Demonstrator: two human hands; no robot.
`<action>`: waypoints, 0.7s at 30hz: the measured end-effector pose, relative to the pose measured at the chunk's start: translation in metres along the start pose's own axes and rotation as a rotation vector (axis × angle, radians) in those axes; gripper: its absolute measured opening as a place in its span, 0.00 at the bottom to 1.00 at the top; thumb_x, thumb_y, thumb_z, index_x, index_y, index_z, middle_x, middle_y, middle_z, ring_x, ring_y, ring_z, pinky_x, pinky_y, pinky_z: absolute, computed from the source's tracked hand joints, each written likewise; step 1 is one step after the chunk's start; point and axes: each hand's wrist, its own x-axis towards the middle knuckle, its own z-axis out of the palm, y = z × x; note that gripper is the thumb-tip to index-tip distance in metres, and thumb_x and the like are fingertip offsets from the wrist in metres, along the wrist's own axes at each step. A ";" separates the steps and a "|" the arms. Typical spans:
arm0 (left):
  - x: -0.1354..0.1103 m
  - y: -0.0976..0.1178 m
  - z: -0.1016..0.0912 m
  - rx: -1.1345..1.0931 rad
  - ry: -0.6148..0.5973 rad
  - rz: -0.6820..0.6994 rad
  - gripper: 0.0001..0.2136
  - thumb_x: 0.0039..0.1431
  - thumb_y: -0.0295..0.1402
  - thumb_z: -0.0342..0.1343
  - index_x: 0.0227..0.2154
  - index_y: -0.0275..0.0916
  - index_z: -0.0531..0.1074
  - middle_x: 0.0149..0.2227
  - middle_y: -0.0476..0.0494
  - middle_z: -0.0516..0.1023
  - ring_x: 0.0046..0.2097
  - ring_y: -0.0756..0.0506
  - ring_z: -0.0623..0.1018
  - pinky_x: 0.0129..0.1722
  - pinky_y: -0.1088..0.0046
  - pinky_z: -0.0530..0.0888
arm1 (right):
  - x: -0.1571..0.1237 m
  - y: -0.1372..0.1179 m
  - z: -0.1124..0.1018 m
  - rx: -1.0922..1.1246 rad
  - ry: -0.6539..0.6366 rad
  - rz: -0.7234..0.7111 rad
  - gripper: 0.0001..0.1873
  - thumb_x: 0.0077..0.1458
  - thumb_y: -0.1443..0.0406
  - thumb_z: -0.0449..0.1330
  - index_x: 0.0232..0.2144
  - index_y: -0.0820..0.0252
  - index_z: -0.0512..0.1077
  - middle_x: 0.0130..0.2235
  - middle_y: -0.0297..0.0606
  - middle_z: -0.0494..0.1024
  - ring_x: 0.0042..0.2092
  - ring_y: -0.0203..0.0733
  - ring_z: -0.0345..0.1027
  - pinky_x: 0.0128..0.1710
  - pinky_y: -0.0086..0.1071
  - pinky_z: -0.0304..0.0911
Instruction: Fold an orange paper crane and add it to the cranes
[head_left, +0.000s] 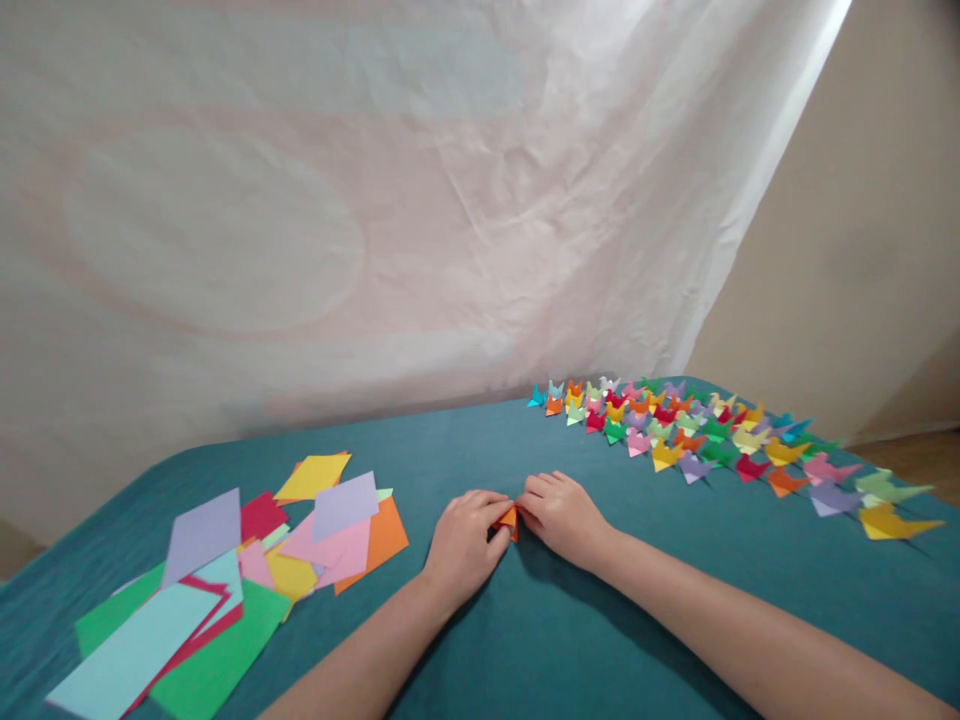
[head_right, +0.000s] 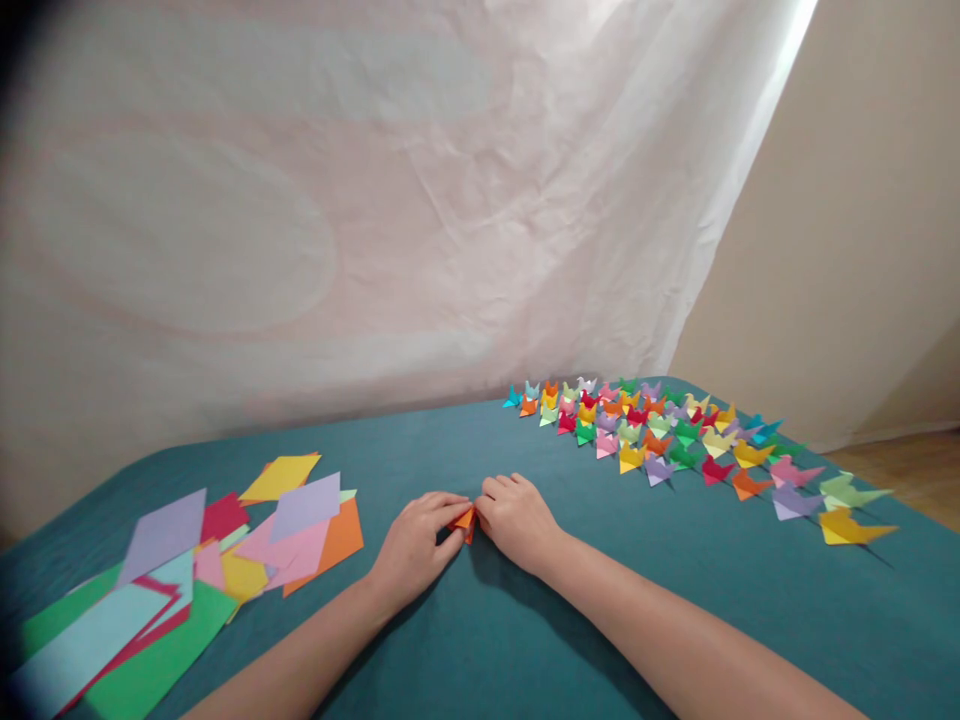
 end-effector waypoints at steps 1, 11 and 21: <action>0.000 0.000 0.000 0.001 -0.004 0.003 0.13 0.57 0.30 0.50 0.44 0.44 0.73 0.45 0.46 0.74 0.47 0.43 0.71 0.48 0.67 0.66 | -0.001 0.001 0.001 0.043 0.005 0.028 0.08 0.58 0.68 0.54 0.31 0.58 0.73 0.30 0.36 0.71 0.34 0.38 0.62 0.35 0.32 0.52; -0.002 -0.001 -0.002 0.032 -0.032 0.057 0.14 0.60 0.31 0.47 0.47 0.43 0.71 0.48 0.44 0.73 0.50 0.43 0.70 0.50 0.64 0.66 | -0.011 0.007 0.001 0.254 0.065 0.089 0.10 0.55 0.71 0.54 0.34 0.57 0.74 0.32 0.37 0.71 0.37 0.38 0.63 0.38 0.30 0.56; -0.004 0.003 -0.008 0.089 -0.069 0.135 0.16 0.57 0.30 0.48 0.49 0.39 0.69 0.49 0.40 0.71 0.50 0.42 0.69 0.51 0.62 0.65 | -0.012 0.006 -0.003 0.280 0.069 0.024 0.11 0.55 0.71 0.53 0.34 0.56 0.74 0.33 0.37 0.71 0.36 0.38 0.63 0.37 0.31 0.57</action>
